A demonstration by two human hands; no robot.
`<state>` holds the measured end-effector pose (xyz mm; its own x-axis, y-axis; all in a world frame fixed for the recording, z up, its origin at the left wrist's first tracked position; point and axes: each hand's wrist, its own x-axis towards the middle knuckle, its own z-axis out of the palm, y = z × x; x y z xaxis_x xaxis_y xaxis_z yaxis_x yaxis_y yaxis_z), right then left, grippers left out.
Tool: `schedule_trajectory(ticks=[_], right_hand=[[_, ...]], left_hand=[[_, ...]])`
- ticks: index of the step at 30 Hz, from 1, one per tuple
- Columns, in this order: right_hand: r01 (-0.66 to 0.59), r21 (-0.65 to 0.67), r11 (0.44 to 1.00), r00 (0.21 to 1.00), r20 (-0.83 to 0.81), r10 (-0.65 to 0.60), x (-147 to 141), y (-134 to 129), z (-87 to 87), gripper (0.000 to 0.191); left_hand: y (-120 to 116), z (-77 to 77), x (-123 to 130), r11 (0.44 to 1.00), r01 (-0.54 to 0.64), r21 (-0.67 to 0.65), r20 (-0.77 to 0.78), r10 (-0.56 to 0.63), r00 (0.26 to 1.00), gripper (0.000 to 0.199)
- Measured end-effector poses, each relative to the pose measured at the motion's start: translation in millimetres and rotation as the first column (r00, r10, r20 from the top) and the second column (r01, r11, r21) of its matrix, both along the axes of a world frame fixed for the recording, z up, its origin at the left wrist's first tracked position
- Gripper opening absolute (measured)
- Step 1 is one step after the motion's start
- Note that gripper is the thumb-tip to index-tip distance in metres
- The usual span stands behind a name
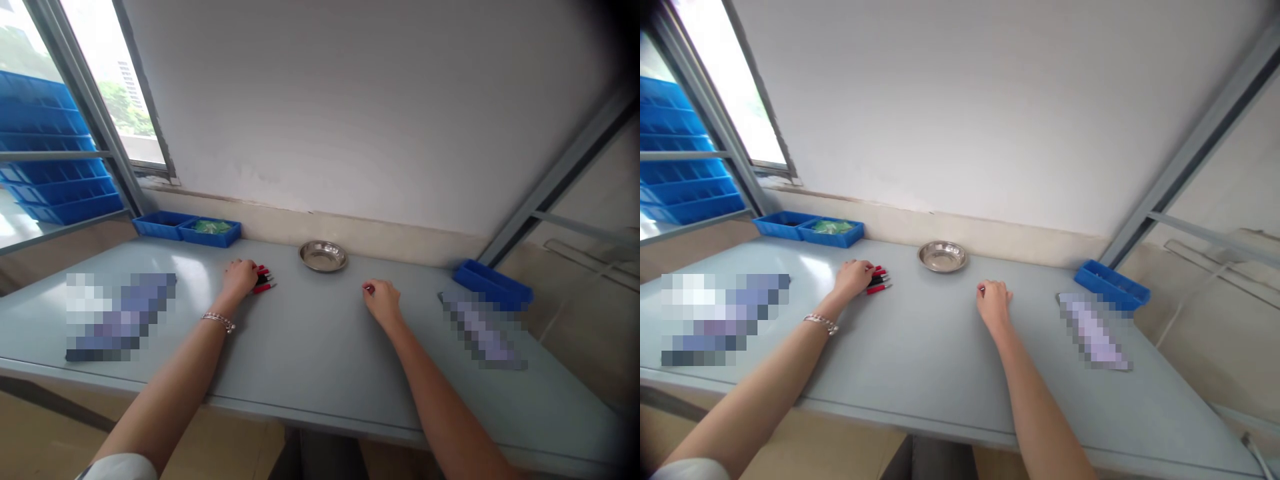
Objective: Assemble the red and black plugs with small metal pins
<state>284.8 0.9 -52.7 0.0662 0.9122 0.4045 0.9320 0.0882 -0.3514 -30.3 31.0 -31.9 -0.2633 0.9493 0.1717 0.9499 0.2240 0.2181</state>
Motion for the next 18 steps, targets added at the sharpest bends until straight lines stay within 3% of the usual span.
schedule_trajectory(ticks=[7, 18], right_hand=[[0.042, -0.068, 0.997, 0.992, 0.12, -0.034, 2.8, 2.4, -8.1, 0.017], [0.036, -0.095, 0.995, 0.99, 0.139, -0.023, 4.2, 2.4, -11.1, 0.011]], left_hand=[[-0.1, 1.8, 1.7, 1.0, -0.003, -0.027, 0.002, 0.003, 1.0, 0.034], [-1.9, 1.9, 0.8, 1.0, 0.009, -0.008, -0.025, -0.009, 1.0, 0.032]])
